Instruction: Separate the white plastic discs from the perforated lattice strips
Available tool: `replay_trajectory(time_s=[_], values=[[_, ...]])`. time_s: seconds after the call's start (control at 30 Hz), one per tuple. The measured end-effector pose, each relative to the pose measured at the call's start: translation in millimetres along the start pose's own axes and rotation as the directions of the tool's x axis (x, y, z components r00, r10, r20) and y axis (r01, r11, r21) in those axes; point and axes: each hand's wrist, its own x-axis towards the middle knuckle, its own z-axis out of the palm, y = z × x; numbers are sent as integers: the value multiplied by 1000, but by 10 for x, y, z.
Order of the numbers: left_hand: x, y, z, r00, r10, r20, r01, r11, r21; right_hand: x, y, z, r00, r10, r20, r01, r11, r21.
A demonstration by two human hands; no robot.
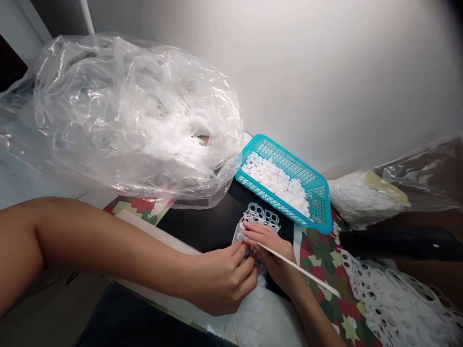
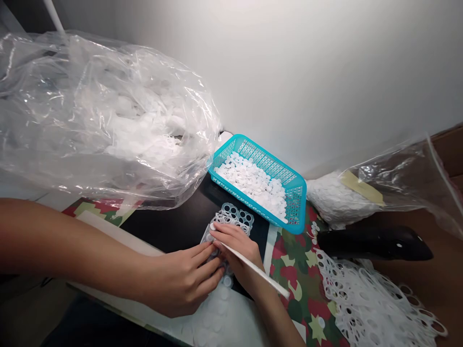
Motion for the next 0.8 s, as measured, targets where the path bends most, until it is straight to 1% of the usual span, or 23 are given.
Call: replay_trajectory(time_s=[0.13,0.3,0.43,0.6,0.7,0.8], values=[[8,3,-3,1000,-11,-3,11,1000,4,15,-15,-15,1000,17,16,-17,1000,-5],[11,1,-6,1000,-10,8,10,1000,8,24,-23,-18,1000,-20,7,20,999,-37],[10,1,-6,1000,-3,0,2,1000,9,-27,10,21,999,-26,23,28,996,-87],[15,9,-24,1000,-4,18,4,1000,16,-99,53,78,998,-42,42,48,988,-146],[10,16,-23,1000,-13,3,13,1000,22,-65,32,77,999,-39,16,41,987,-154],[-1,21,-8,1000,-11,-4,12,1000,19,6,-7,53,999,-7,-31,4,996,-89]])
